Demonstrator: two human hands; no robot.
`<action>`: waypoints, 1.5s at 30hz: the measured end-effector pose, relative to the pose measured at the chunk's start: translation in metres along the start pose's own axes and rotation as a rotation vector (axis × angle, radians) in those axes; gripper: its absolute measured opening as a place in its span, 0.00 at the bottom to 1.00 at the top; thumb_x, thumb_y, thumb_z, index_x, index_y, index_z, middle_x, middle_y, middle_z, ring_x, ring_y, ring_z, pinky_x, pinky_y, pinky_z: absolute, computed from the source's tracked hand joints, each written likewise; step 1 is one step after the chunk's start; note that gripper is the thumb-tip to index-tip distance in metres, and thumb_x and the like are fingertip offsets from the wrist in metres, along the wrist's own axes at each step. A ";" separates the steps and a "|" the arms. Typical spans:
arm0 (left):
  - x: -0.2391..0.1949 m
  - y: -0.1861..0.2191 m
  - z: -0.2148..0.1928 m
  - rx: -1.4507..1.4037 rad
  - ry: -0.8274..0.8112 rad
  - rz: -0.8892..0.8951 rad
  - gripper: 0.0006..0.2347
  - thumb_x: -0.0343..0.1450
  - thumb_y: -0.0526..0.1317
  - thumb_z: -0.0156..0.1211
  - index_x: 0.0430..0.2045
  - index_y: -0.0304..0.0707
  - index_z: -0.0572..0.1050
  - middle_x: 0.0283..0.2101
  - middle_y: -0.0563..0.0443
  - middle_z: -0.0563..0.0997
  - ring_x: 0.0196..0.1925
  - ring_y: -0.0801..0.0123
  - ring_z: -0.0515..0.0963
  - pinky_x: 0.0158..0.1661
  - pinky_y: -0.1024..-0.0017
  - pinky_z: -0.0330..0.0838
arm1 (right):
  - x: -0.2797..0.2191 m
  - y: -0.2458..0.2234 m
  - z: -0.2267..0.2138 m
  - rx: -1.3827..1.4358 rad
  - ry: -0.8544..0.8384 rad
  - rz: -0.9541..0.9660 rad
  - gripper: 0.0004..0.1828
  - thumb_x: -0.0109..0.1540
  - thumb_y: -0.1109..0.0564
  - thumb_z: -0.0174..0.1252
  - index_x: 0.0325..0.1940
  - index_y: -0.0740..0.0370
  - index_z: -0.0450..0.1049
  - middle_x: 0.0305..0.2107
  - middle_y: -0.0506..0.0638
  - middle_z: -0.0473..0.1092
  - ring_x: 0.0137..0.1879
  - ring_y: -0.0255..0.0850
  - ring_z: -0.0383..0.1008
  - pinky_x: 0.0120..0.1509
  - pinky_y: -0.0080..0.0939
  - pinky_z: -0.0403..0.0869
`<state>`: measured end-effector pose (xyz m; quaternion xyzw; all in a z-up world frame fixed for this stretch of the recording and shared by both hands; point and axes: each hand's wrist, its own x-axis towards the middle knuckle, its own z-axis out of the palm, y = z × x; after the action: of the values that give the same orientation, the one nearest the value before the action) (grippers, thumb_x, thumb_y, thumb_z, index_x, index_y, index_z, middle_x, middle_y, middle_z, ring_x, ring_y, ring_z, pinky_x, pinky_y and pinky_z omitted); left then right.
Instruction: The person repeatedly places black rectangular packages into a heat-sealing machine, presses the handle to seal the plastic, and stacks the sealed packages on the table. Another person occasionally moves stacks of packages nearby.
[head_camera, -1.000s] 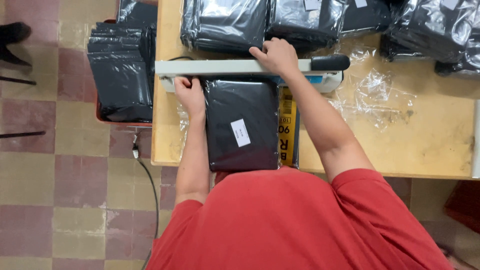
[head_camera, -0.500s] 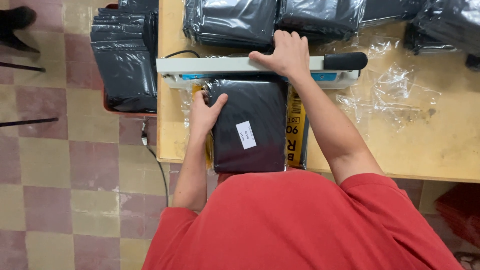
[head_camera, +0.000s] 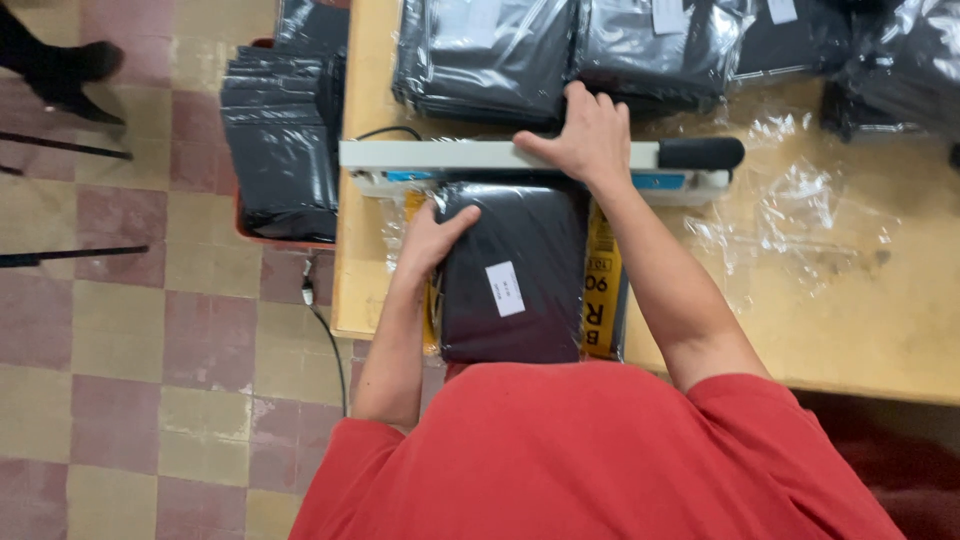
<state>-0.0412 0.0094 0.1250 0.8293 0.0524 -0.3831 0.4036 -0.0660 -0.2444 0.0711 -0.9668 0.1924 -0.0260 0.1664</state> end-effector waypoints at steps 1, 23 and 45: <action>0.006 -0.006 0.002 -0.013 -0.002 0.027 0.32 0.57 0.59 0.62 0.54 0.44 0.72 0.55 0.49 0.79 0.57 0.62 0.78 0.55 0.67 0.70 | -0.001 -0.003 -0.003 0.002 -0.020 0.026 0.46 0.54 0.17 0.57 0.49 0.62 0.67 0.37 0.56 0.72 0.45 0.57 0.68 0.50 0.55 0.61; 0.026 -0.025 0.020 -0.081 0.036 0.123 0.36 0.54 0.63 0.73 0.50 0.40 0.74 0.53 0.39 0.79 0.60 0.54 0.76 0.58 0.59 0.71 | -0.003 -0.005 -0.010 -0.018 -0.078 0.090 0.49 0.51 0.13 0.49 0.53 0.56 0.65 0.47 0.57 0.76 0.56 0.50 0.71 0.59 0.50 0.62; 0.029 -0.029 0.016 -0.162 0.053 0.123 0.30 0.54 0.56 0.76 0.45 0.39 0.77 0.49 0.39 0.81 0.57 0.55 0.78 0.53 0.61 0.74 | 0.004 -0.011 -0.015 -0.010 -0.109 0.110 0.46 0.50 0.13 0.47 0.46 0.56 0.66 0.44 0.58 0.77 0.55 0.51 0.71 0.60 0.50 0.60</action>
<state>-0.0418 0.0107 0.0814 0.8055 0.0426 -0.3299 0.4904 -0.0604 -0.2411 0.0884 -0.9556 0.2361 0.0366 0.1728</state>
